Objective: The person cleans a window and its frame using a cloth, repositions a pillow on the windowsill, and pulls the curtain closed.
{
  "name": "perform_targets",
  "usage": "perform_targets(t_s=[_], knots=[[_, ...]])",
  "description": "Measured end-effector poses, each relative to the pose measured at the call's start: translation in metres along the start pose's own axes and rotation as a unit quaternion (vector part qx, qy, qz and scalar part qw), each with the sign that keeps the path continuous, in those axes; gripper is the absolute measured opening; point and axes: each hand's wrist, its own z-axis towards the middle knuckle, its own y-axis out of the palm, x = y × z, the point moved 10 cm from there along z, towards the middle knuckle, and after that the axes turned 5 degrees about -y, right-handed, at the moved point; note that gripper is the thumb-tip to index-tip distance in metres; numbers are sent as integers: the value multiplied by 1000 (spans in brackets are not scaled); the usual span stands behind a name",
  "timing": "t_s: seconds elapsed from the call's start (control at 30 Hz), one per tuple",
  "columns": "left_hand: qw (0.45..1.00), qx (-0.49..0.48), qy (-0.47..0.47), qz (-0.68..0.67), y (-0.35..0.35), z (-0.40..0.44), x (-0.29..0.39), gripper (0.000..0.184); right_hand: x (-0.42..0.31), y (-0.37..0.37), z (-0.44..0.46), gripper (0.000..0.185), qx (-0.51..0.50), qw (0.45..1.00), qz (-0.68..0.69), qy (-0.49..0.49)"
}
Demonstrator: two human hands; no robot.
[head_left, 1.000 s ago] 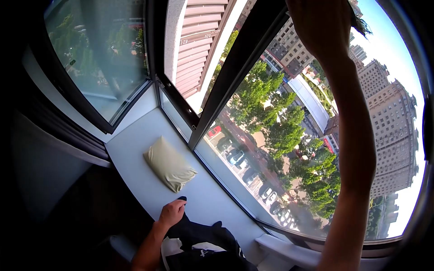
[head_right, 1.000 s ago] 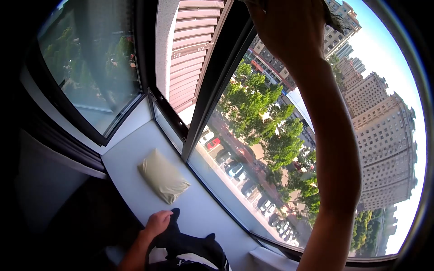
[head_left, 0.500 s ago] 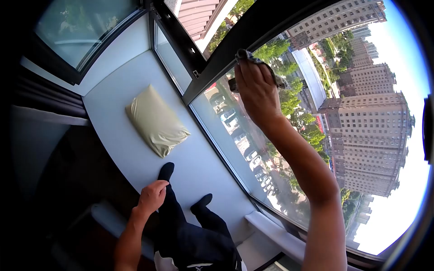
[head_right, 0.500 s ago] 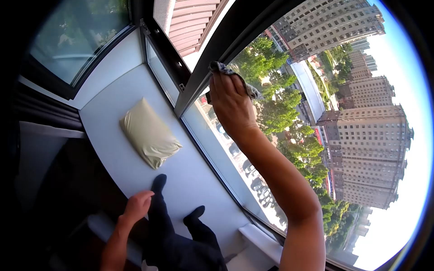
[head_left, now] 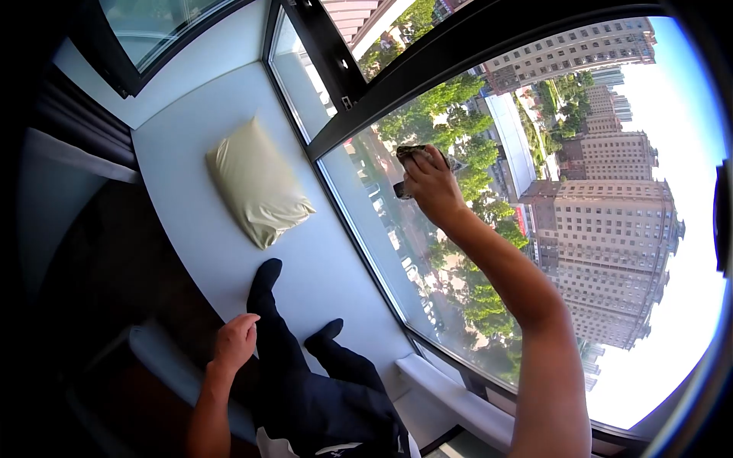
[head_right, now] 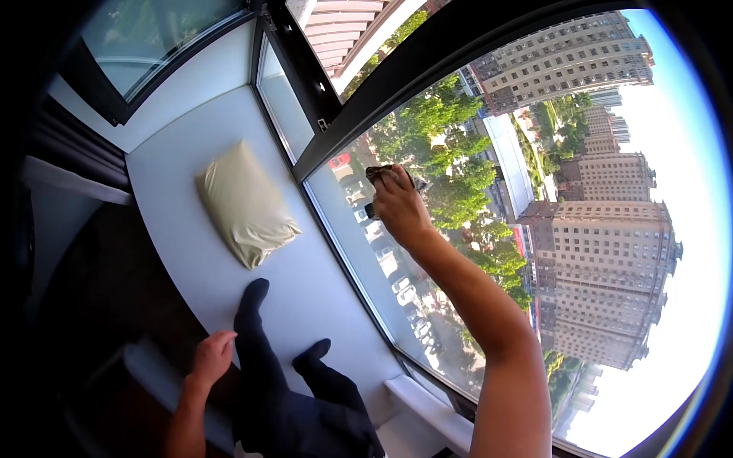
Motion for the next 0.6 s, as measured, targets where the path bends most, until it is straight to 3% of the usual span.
perform_targets(t_s=[0.17,0.2,0.23,0.27,0.3,0.4,0.47,0.6], knots=[[997,4,72,-26,-5,3,66,16,110,-232,-52,33,89,990,-97,44],[995,9,89,-38,-5,8,79,17,132,-288,-63,43,125,980,-148,54],[993,11,106,-51,-8,10,94,17,157,-341,-78,43,133,966,-210,74],[991,11,127,-49,-15,15,116,17,201,-443,-106,44,162,939,-287,103],[989,18,141,-50,-24,12,133,18,220,-483,-127,43,178,925,-318,108],[982,33,181,-52,-34,15,161,19,231,-575,-162,51,207,890,-392,105],[983,30,172,-64,-38,16,164,19,277,-627,-202,46,263,840,-441,174],[989,13,138,-54,-34,12,142,18,273,-622,-210,34,334,816,-425,204]])
